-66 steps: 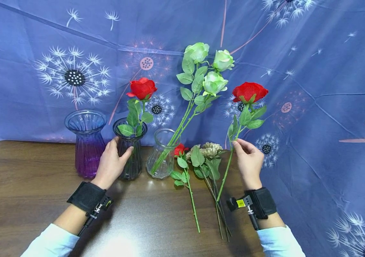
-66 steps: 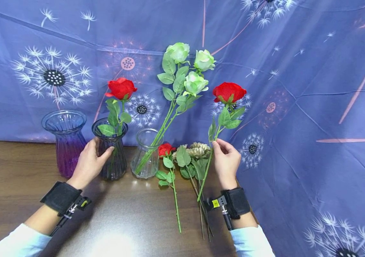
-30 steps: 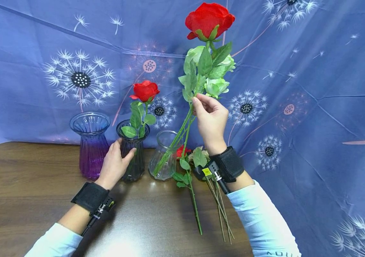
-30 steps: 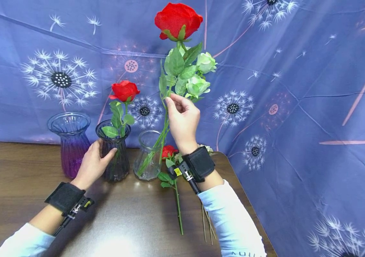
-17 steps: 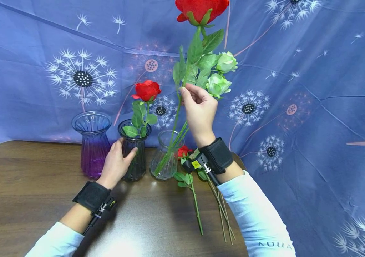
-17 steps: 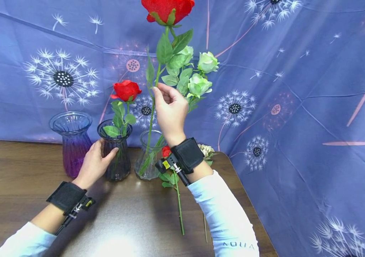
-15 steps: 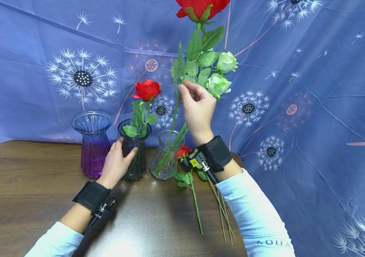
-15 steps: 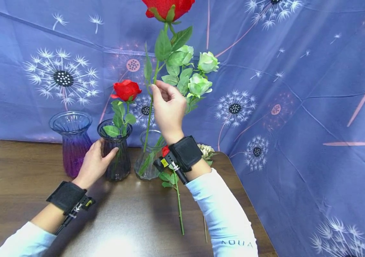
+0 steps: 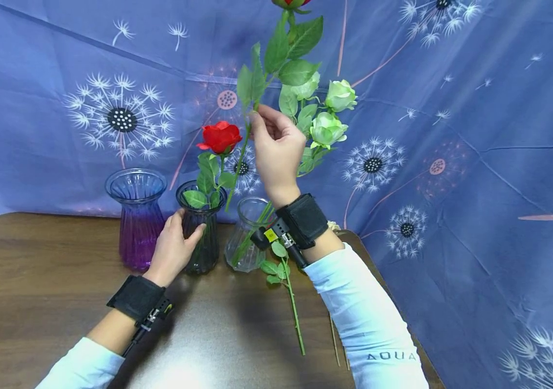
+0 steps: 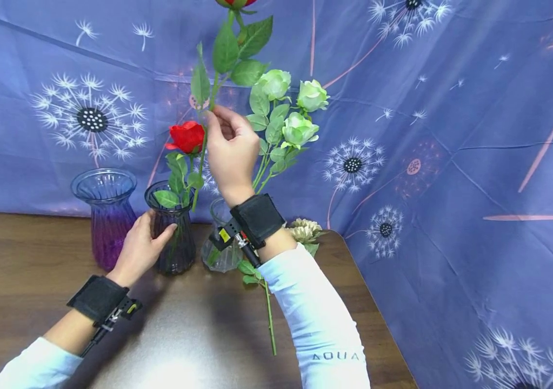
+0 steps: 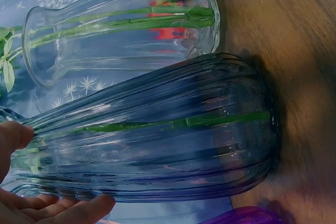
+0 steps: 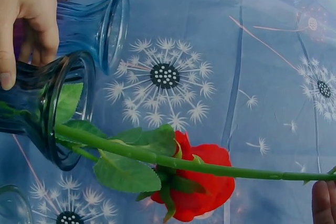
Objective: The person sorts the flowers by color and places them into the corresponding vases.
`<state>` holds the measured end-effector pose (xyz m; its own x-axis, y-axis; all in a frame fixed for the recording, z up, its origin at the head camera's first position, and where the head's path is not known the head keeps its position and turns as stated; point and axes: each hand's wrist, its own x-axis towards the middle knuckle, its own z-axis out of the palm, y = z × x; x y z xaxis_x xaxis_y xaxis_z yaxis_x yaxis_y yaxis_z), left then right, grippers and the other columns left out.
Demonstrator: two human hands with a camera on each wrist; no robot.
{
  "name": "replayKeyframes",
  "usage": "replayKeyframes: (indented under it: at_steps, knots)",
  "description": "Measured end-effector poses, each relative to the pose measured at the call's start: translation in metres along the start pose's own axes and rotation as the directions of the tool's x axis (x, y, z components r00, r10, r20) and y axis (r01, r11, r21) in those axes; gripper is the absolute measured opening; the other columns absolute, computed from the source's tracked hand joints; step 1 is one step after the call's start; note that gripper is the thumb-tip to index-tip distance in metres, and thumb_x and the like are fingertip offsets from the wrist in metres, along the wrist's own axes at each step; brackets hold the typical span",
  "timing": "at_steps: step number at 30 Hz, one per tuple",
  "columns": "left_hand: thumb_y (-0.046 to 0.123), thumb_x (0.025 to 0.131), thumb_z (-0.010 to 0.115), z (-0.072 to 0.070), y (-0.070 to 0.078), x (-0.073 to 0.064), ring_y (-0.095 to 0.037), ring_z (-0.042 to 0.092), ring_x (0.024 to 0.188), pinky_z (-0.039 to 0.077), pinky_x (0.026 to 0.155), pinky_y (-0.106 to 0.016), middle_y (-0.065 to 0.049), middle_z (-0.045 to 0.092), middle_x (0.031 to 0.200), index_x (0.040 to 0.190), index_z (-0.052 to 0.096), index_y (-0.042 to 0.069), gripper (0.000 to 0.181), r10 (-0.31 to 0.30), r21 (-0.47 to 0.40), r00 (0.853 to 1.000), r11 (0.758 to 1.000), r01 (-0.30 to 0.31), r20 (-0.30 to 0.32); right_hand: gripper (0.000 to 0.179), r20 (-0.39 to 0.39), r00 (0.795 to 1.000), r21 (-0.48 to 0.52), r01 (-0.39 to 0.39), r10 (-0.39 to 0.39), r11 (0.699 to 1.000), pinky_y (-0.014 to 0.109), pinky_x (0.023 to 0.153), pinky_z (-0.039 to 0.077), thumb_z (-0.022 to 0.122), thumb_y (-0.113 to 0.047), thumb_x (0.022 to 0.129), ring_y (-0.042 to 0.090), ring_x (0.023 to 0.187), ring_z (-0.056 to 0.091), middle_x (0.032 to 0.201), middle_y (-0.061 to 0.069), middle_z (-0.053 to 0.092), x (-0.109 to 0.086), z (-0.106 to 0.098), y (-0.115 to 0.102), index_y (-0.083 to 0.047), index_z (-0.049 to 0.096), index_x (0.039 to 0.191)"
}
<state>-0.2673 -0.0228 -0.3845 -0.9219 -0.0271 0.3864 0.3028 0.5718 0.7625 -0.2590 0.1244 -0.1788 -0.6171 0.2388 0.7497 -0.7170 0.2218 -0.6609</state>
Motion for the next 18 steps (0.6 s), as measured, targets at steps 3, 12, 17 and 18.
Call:
replayKeyframes:
  at_steps: [3,12,17,18]
  knots:
    - [0.029,0.093,0.057,0.000,-0.001,0.000,-0.047,0.045,0.120,0.037,0.099,-0.055,-0.034,0.046,0.127,0.133,0.037,-0.013,0.061,-0.002,0.001,1.000,1.000,0.002,-0.001,0.022,0.001,1.000,-0.004,0.013,-0.013,1.000,0.036,0.071,0.056,0.061,-0.001,0.087,0.029,0.072,0.063,0.092,0.026,0.067,-0.001,0.005,0.001,0.011,0.065,0.105]
    - [0.029,0.093,0.057,0.001,-0.003,0.001,-0.046,0.045,0.121,0.037,0.100,-0.054,-0.033,0.046,0.128,0.133,0.038,-0.012,0.061,-0.004,0.005,1.000,1.000,0.004,-0.001,0.021,0.006,1.000,-0.043,0.030,-0.030,0.999,0.024,0.066,0.053,0.061,-0.001,0.088,0.025,0.070,0.063,0.092,0.024,0.068,-0.005,0.015,0.011,0.010,0.065,0.105]
    - [0.030,0.093,0.057,0.002,-0.003,0.001,-0.045,0.046,0.120,0.038,0.100,-0.054,-0.032,0.047,0.128,0.133,0.038,-0.012,0.061,-0.002,0.005,1.000,1.000,0.002,-0.009,0.021,0.014,0.999,-0.073,0.050,-0.050,0.996,0.021,0.065,0.052,0.061,-0.003,0.088,0.024,0.071,0.063,0.091,0.023,0.069,-0.007,0.019,0.016,0.009,0.066,0.104]
    - [0.030,0.093,0.057,0.002,-0.003,0.001,-0.045,0.046,0.120,0.038,0.100,-0.054,-0.032,0.047,0.128,0.133,0.038,-0.012,0.061,-0.002,0.005,1.000,1.000,0.002,-0.010,0.021,0.019,0.998,-0.081,0.055,-0.054,0.995,0.021,0.064,0.051,0.061,-0.003,0.088,0.024,0.071,0.063,0.091,0.023,0.069,-0.008,0.020,0.017,0.009,0.066,0.104]
